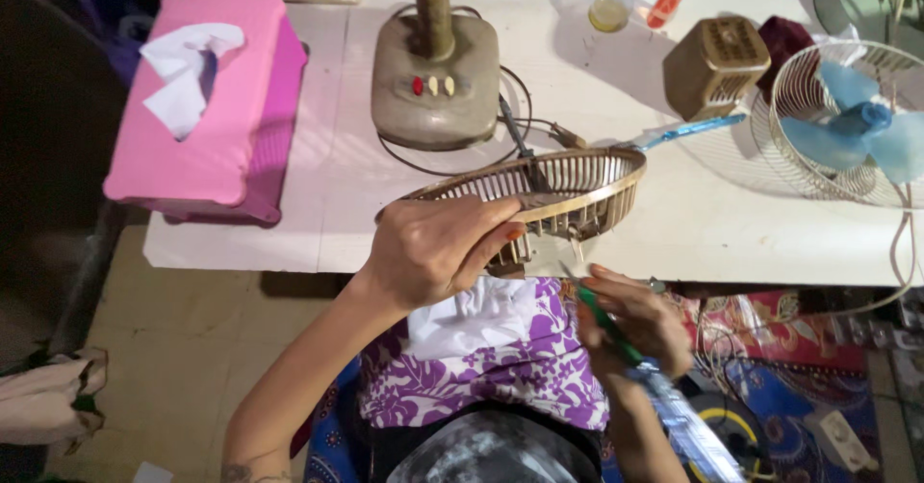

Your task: The person disassembles a table fan by removing the front grille and fan blade using a screwdriver. They then use a toothbrush to clean the interior of the grille and the fan base.

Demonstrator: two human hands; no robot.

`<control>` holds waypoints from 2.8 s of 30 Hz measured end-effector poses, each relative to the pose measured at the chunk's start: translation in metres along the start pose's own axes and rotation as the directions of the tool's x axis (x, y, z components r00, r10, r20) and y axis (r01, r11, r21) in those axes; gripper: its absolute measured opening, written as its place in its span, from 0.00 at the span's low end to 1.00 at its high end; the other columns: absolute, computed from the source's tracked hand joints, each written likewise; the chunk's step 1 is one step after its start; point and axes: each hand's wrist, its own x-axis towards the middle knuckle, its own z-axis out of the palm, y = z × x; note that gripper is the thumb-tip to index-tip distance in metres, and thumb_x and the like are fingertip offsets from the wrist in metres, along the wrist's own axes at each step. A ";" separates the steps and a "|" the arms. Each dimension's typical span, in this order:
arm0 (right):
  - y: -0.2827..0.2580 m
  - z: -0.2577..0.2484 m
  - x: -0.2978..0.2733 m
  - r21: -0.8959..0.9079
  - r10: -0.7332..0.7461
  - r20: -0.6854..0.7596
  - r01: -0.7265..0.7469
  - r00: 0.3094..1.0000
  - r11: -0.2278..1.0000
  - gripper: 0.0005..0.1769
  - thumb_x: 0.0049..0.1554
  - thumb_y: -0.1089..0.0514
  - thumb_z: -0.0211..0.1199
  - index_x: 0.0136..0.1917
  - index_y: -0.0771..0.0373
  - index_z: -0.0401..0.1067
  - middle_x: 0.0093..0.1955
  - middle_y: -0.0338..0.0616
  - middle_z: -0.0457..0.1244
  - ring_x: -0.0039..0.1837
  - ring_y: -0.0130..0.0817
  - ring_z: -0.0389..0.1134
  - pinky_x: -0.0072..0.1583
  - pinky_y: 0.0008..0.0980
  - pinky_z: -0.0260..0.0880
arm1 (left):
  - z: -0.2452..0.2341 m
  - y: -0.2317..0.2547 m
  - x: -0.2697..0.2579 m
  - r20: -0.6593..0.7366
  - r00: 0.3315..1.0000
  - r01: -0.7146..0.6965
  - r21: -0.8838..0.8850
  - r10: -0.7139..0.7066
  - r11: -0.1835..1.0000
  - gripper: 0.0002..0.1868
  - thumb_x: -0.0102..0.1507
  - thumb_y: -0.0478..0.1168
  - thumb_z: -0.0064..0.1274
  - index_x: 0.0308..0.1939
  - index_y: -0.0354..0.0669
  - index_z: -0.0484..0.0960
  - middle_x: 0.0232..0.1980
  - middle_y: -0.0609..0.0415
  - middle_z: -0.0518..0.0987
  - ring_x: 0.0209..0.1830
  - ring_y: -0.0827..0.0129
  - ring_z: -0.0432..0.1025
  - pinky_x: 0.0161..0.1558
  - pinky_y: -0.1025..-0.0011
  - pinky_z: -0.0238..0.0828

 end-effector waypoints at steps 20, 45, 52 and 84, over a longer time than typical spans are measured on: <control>-0.030 0.044 0.031 -0.368 -0.004 0.165 0.065 0.986 0.928 0.15 0.57 0.67 0.71 0.51 0.61 0.66 0.53 0.49 0.70 0.63 0.53 0.73 0.71 0.58 0.73 | 0.003 -0.010 -0.003 0.023 0.999 0.046 -0.001 -0.046 0.999 0.09 0.67 0.35 0.62 0.50 0.38 0.83 0.28 0.55 0.79 0.22 0.68 0.73 0.25 0.69 0.65; -0.034 0.046 0.031 -0.250 0.050 0.164 -0.007 0.985 0.968 0.14 0.57 0.70 0.69 0.49 0.62 0.65 0.52 0.51 0.70 0.63 0.50 0.74 0.70 0.49 0.74 | -0.001 -0.010 -0.009 0.033 0.998 0.062 -0.043 -0.061 0.997 0.08 0.67 0.33 0.61 0.49 0.37 0.81 0.33 0.53 0.81 0.27 0.66 0.76 0.28 0.67 0.69; -0.043 0.045 0.038 -0.250 0.082 0.179 -0.035 0.980 0.968 0.14 0.56 0.72 0.70 0.49 0.64 0.66 0.52 0.53 0.70 0.63 0.51 0.74 0.63 0.42 0.77 | 0.001 -0.011 -0.012 0.022 0.998 0.066 -0.032 -0.065 0.997 0.08 0.66 0.33 0.61 0.48 0.36 0.82 0.31 0.52 0.81 0.25 0.66 0.76 0.26 0.68 0.68; -0.038 0.055 0.035 -0.208 0.087 0.097 -0.065 0.992 0.976 0.12 0.56 0.71 0.71 0.46 0.66 0.67 0.49 0.55 0.71 0.60 0.50 0.75 0.63 0.41 0.77 | -0.001 -0.013 -0.019 -0.022 0.996 0.086 -0.072 -0.088 0.994 0.08 0.67 0.33 0.60 0.48 0.32 0.82 0.34 0.49 0.82 0.29 0.63 0.78 0.29 0.69 0.72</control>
